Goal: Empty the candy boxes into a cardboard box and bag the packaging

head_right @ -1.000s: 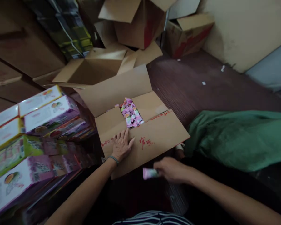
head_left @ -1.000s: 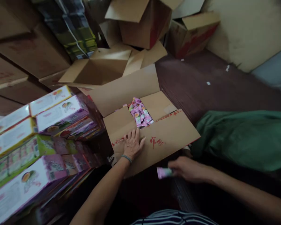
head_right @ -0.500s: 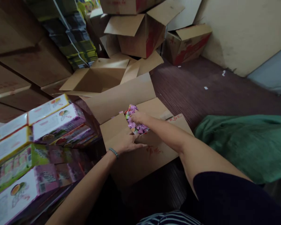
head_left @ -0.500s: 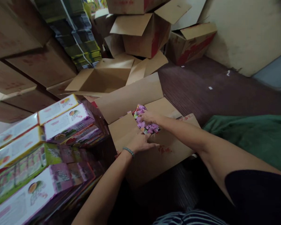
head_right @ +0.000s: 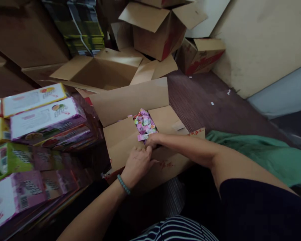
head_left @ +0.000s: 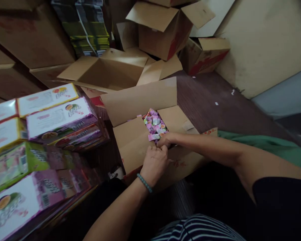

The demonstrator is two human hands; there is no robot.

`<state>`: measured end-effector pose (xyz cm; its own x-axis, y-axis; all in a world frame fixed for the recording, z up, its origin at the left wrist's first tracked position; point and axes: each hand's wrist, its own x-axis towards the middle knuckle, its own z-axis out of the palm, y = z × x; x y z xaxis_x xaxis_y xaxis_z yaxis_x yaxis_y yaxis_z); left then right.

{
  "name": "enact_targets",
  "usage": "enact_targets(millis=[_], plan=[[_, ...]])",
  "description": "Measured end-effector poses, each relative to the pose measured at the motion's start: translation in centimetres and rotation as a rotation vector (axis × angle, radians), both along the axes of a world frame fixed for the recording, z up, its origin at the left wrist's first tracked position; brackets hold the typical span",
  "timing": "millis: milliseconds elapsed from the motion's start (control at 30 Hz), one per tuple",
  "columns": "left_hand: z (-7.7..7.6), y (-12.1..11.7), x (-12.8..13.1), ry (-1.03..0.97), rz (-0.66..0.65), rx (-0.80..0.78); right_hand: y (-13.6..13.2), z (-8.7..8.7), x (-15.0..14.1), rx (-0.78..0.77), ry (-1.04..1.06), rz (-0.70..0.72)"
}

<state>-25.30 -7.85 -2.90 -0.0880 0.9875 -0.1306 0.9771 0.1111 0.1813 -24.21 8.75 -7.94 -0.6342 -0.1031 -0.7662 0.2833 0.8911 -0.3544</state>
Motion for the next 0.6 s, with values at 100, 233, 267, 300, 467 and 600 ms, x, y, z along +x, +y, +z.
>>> enact_targets(millis=[100,233,267,300,467,600], plan=[[0.2,-0.3,0.4,-0.028,-0.006,0.029,0.8,2.5,-1.3,-0.043,-0.05,0.077],[0.5,-0.9,1.2,-0.005,-0.031,0.078,1.5,3.7,-3.0,0.27,0.094,0.195],[0.6,-1.0,1.3,0.006,-0.029,0.089,1.4,3.6,-3.0,0.32,0.063,0.23],[0.6,-1.1,1.3,0.014,-0.029,0.097,1.2,3.2,-2.9,0.328,0.003,0.256],[1.3,-1.7,2.0,0.052,-0.044,0.141,-1.2,0.4,-1.3,0.232,-0.199,0.313],[2.8,-3.9,5.1,0.15,-0.064,0.217,-1.8,-1.2,-0.7,0.183,-0.238,0.266]])
